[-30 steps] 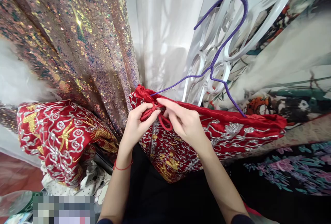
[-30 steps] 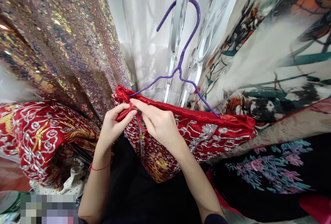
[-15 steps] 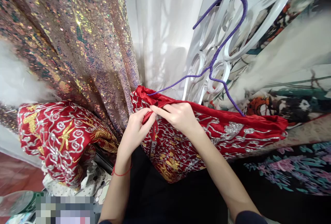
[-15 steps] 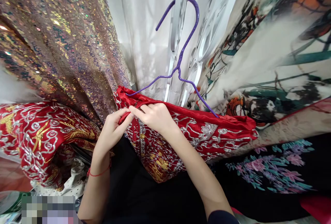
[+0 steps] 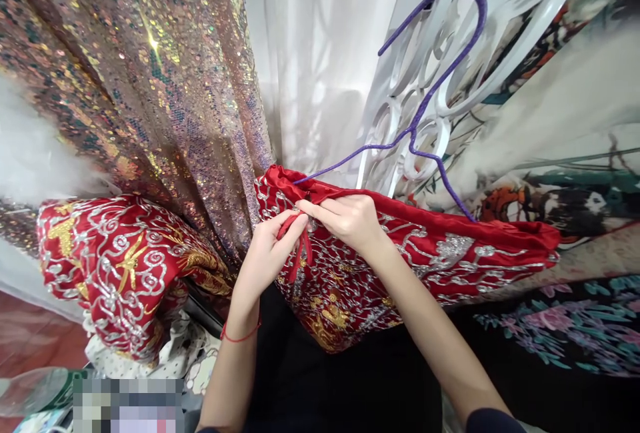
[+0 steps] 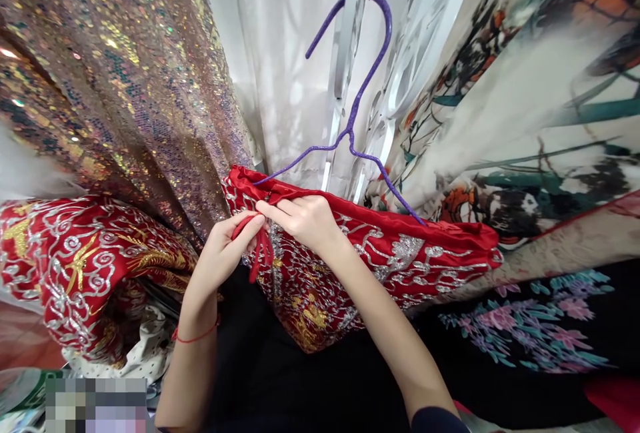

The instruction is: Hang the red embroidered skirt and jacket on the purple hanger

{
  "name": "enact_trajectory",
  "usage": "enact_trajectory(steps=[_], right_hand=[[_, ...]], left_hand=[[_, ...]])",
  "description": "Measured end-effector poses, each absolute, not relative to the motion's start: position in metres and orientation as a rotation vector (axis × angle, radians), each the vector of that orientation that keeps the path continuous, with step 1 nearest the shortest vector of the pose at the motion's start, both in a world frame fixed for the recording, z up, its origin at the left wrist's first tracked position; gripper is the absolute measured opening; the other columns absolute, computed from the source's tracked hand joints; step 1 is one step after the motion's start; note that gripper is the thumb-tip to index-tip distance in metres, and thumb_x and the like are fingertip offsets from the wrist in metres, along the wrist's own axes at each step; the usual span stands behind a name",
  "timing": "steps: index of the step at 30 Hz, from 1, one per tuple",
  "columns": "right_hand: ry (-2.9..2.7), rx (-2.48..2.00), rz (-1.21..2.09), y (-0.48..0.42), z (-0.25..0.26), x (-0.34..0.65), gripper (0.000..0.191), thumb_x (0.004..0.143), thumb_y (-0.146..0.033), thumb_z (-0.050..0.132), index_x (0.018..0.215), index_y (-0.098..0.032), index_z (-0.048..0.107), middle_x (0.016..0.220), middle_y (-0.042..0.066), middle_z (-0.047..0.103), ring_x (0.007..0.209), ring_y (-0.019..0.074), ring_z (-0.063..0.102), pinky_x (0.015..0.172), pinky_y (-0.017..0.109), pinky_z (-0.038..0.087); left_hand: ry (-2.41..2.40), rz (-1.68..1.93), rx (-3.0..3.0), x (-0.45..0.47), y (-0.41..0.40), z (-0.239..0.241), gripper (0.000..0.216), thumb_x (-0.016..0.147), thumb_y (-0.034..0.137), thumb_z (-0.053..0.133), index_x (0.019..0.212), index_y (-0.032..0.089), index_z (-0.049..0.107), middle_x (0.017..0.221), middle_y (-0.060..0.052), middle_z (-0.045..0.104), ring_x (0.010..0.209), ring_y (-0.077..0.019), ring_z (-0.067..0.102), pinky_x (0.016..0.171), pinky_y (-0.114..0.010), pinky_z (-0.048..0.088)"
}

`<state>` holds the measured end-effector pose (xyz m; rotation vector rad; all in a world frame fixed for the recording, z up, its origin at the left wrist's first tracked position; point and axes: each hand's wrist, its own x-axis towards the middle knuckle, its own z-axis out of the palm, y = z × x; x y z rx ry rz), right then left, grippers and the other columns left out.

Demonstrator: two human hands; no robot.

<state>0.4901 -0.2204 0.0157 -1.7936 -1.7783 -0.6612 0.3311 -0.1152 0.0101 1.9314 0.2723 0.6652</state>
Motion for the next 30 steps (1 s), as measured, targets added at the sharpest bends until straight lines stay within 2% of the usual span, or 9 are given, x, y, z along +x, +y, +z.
enact_trajectory(steps=[3, 6, 11, 13, 17, 19, 26, 28, 30], right_hand=[[-1.762, -1.722, -0.649, -0.227, 0.016, 0.484, 0.036, 0.104, -0.029, 0.043, 0.120, -0.026, 0.075, 0.064, -0.001, 0.065, 0.056, 0.0103, 0.056, 0.059, 0.023, 0.043], [-1.659, -1.619, -0.575, -0.235, 0.013, 0.469, 0.036, 0.103, -0.022, 0.041, 0.129, -0.021, 0.068, 0.087, 0.002, 0.075, 0.068, 0.0105, 0.065, 0.069, 0.023, 0.052], [-1.461, -1.646, -0.451, -0.244, 0.003, 0.442, 0.032, 0.097, -0.028, 0.057, 0.126, -0.017, 0.060, 0.115, 0.011, 0.074, 0.096, 0.0200, 0.072, 0.081, 0.030, 0.058], [-1.380, -1.698, -0.358, -0.246, 0.001, 0.438, 0.027, 0.096, -0.030, 0.058, 0.121, -0.020, 0.058, 0.112, 0.010, 0.074, 0.097, 0.0220, 0.072, 0.082, 0.032, 0.057], [-1.290, -1.626, -0.053, -0.252, 0.004, 0.442, 0.014, 0.099, -0.030, 0.053, 0.108, -0.022, 0.059, 0.089, 0.003, 0.073, 0.075, 0.0161, 0.070, 0.073, 0.026, 0.053], [-1.320, -1.600, -0.009, -0.256, 0.006, 0.446, 0.016, 0.102, -0.030, 0.048, 0.104, -0.021, 0.061, 0.082, 0.001, 0.071, 0.071, 0.0142, 0.066, 0.071, 0.025, 0.050], [-1.422, -1.799, -0.141, -0.263, 0.013, 0.455, 0.025, 0.103, -0.023, 0.038, 0.084, -0.021, 0.054, 0.077, 0.001, 0.061, 0.064, 0.0136, 0.054, 0.063, 0.026, 0.040], [-1.445, -1.858, -0.230, -0.266, 0.017, 0.453, 0.024, 0.103, -0.022, 0.037, 0.086, -0.021, 0.054, 0.080, 0.001, 0.063, 0.065, 0.0140, 0.055, 0.061, 0.026, 0.039], [-1.494, -1.850, -0.349, -0.272, 0.022, 0.450, 0.019, 0.102, -0.022, 0.040, 0.091, -0.021, 0.055, 0.085, 0.003, 0.064, 0.071, 0.0156, 0.059, 0.061, 0.027, 0.040]], left_hand=[[0.222, 0.647, 1.785, 0.330, -0.118, 0.003, 0.033, 0.098, 0.048, 0.052, 0.096, 0.017, 0.063, 0.068, 0.001, 0.059, 0.057, -0.0099, 0.048, 0.056, -0.024, 0.040], [0.206, 0.750, 1.638, 0.329, -0.120, 0.001, 0.033, 0.097, 0.049, 0.054, 0.108, 0.018, 0.059, 0.071, 0.000, 0.064, 0.058, -0.0101, 0.052, 0.054, -0.023, 0.041], [0.206, 0.805, 1.612, 0.327, -0.118, 0.002, 0.031, 0.095, 0.048, 0.059, 0.097, 0.018, 0.065, 0.067, 0.001, 0.060, 0.055, -0.0086, 0.050, 0.052, -0.021, 0.040], [0.223, 0.814, 1.645, 0.326, -0.117, 0.002, 0.031, 0.094, 0.047, 0.062, 0.092, 0.017, 0.068, 0.067, 0.001, 0.061, 0.053, -0.0078, 0.046, 0.050, -0.022, 0.039], [0.268, 0.861, 1.719, 0.324, -0.113, 0.002, 0.030, 0.093, 0.046, 0.062, 0.092, 0.018, 0.072, 0.067, 0.000, 0.064, 0.054, -0.0086, 0.048, 0.053, -0.022, 0.040], [0.290, 0.895, 1.782, 0.323, -0.110, 0.003, 0.032, 0.094, 0.047, 0.062, 0.091, 0.018, 0.072, 0.065, 0.000, 0.064, 0.056, -0.0097, 0.051, 0.055, -0.022, 0.041], [0.341, 1.060, 1.966, 0.338, -0.099, 0.000, 0.029, 0.096, 0.043, 0.058, 0.083, 0.018, 0.068, 0.058, 0.004, 0.057, 0.053, -0.0090, 0.049, 0.056, -0.022, 0.040], [0.332, 1.116, 2.001, 0.342, -0.096, 0.000, 0.026, 0.096, 0.040, 0.058, 0.085, 0.019, 0.068, 0.062, 0.003, 0.058, 0.055, -0.0094, 0.051, 0.059, -0.023, 0.042], [0.313, 1.243, 2.052, 0.343, -0.093, 0.005, 0.020, 0.096, 0.036, 0.057, 0.093, 0.019, 0.067, 0.078, -0.001, 0.063, 0.068, -0.0119, 0.057, 0.064, -0.024, 0.045]])
